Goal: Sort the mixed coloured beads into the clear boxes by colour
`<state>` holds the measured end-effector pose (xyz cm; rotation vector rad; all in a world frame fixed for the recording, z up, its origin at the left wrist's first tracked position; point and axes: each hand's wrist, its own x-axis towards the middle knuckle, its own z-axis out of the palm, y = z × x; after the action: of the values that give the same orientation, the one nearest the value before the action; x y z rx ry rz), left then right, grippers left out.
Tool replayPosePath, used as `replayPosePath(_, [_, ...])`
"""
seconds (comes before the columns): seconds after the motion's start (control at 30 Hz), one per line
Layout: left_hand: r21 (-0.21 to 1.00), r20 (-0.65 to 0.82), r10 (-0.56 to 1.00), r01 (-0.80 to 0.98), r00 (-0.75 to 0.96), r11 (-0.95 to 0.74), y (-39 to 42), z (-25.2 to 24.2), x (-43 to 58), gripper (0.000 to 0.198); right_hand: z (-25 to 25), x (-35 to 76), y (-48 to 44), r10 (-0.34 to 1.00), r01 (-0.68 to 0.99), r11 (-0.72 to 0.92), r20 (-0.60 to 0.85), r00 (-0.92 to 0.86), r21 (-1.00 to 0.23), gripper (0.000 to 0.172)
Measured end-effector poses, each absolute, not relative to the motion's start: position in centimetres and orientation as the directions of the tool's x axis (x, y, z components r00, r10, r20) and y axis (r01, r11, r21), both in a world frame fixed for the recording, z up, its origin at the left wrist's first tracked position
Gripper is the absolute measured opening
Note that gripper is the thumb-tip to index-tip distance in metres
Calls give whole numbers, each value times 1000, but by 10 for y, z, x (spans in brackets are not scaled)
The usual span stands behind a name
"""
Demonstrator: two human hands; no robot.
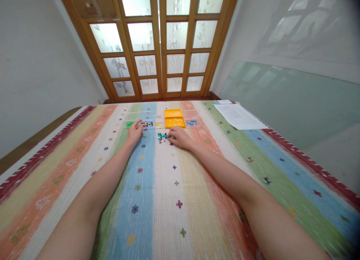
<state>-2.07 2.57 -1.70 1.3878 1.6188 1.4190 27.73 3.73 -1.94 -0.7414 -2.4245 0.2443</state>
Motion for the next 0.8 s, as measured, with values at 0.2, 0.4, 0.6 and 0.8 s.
replayPosePath(0.2, [846, 299, 938, 504, -178, -174, 28, -25, -22, 42, -14, 290, 56, 709, 602, 680, 585, -393, -420, 12])
replayPosePath(0.4, [660, 389, 921, 691, 23, -296, 20, -24, -13, 39, -17, 311, 79, 789, 734, 480, 602, -122, -480, 17])
replayPosePath(0.6, [521, 418, 894, 763, 162, -382, 13, -20, -5, 35, -26, 314, 86, 797, 804, 400, 600, -68, -440, 28])
replayPosePath(0.8, [363, 433, 817, 757, 380, -544, 8, -16, 6, 31, -28, 300, 76, 755, 773, 514, 624, -201, -372, 24])
